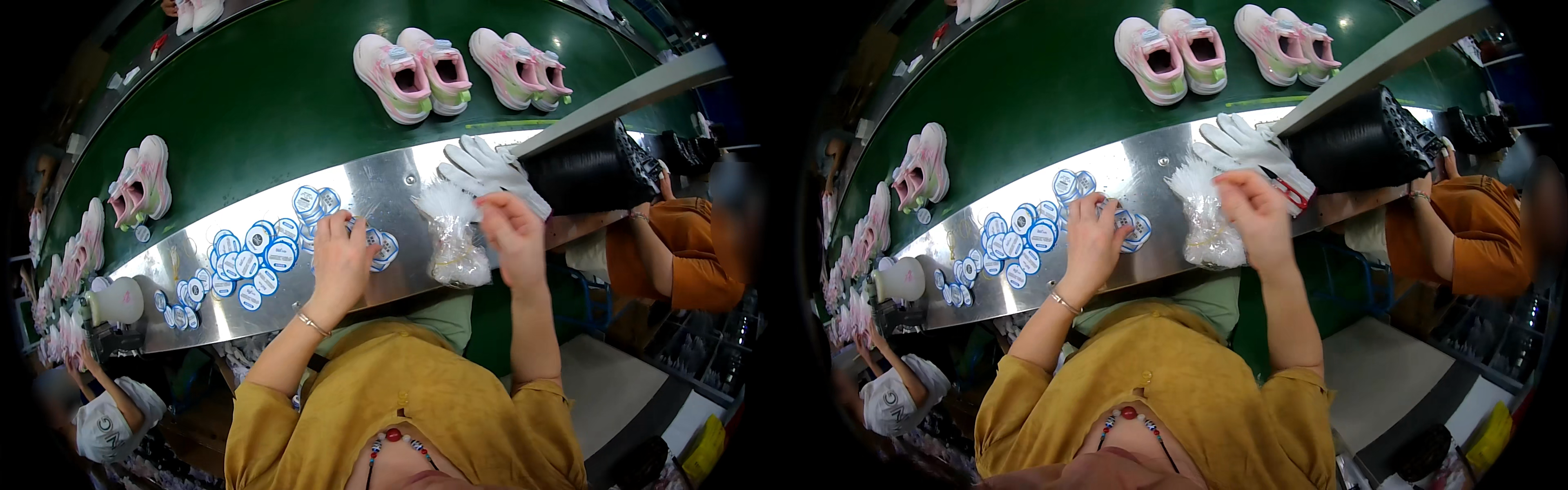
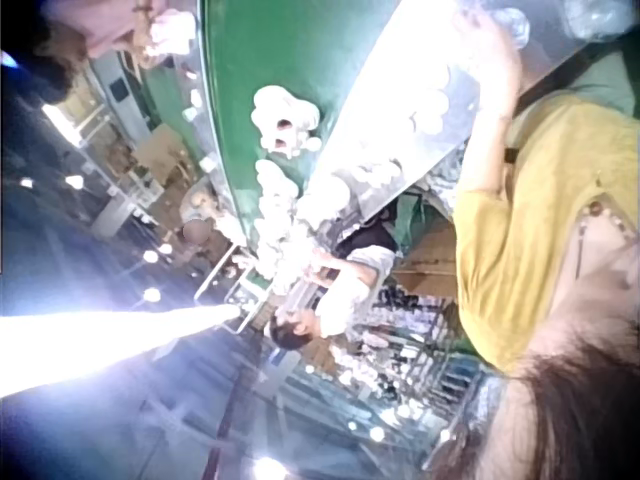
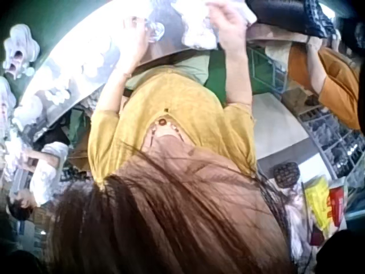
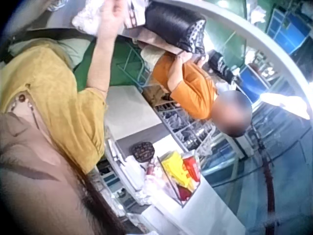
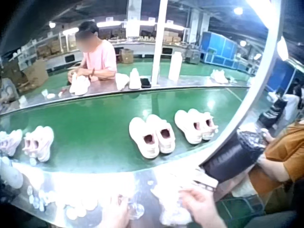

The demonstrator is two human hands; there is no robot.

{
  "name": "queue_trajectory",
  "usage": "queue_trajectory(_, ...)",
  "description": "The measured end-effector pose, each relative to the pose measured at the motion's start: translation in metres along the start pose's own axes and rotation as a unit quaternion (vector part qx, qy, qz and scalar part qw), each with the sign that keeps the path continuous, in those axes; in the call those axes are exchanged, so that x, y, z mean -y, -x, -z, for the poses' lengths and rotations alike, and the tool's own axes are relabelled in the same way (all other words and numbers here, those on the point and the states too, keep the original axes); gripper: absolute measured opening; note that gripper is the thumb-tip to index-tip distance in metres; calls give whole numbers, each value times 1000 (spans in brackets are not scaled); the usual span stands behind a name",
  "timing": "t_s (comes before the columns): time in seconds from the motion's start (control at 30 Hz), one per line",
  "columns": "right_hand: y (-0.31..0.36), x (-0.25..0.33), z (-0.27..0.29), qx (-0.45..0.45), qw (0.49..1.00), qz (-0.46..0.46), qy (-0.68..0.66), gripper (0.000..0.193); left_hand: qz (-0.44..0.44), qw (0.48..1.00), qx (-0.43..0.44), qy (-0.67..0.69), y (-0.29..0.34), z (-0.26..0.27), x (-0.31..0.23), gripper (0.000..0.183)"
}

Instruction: The person applies circular stickers to the tongue of pink and white sneakers moving along a conveyor belt. They peel stickers from a sheet, place them on each shoe, and occasionally retrieve more stickers from a plastic bag.

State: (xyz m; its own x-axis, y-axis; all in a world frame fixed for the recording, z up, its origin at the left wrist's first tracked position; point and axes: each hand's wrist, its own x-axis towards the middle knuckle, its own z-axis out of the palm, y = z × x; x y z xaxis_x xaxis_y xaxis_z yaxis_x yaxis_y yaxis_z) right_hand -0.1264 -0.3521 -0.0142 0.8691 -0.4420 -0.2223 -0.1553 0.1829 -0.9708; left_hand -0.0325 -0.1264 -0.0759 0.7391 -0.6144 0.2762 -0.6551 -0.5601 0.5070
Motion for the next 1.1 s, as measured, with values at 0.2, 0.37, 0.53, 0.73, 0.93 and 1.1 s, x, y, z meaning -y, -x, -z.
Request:
queue_trajectory(0.2,13,-19,-36,62,996,-49,36,7,123,979,48,153,2,0,11,25)
queue_trajectory(0.37,5,-39,-70,52,997,-22,52,9,268,834,44,479,-7,11,3,12)
queue_trajectory(0.53,-10,-43,-82,89,994,-23,55,10,276,782,30,558,-10,14,-5,12)
queue_trajectory(0.73,-11,-35,-82,87,995,-38,24,9,292,817,43,494,-11,17,-4,12)
queue_trajectory(0.93,-9,-48,-75,105,988,-81,75,11,204,893,0,401,-3,0,11,9)
queue_trajectory(1.1,-12,-72,-75,73,984,-19,158,14,132,938,-24,320,0,-12,15,11)
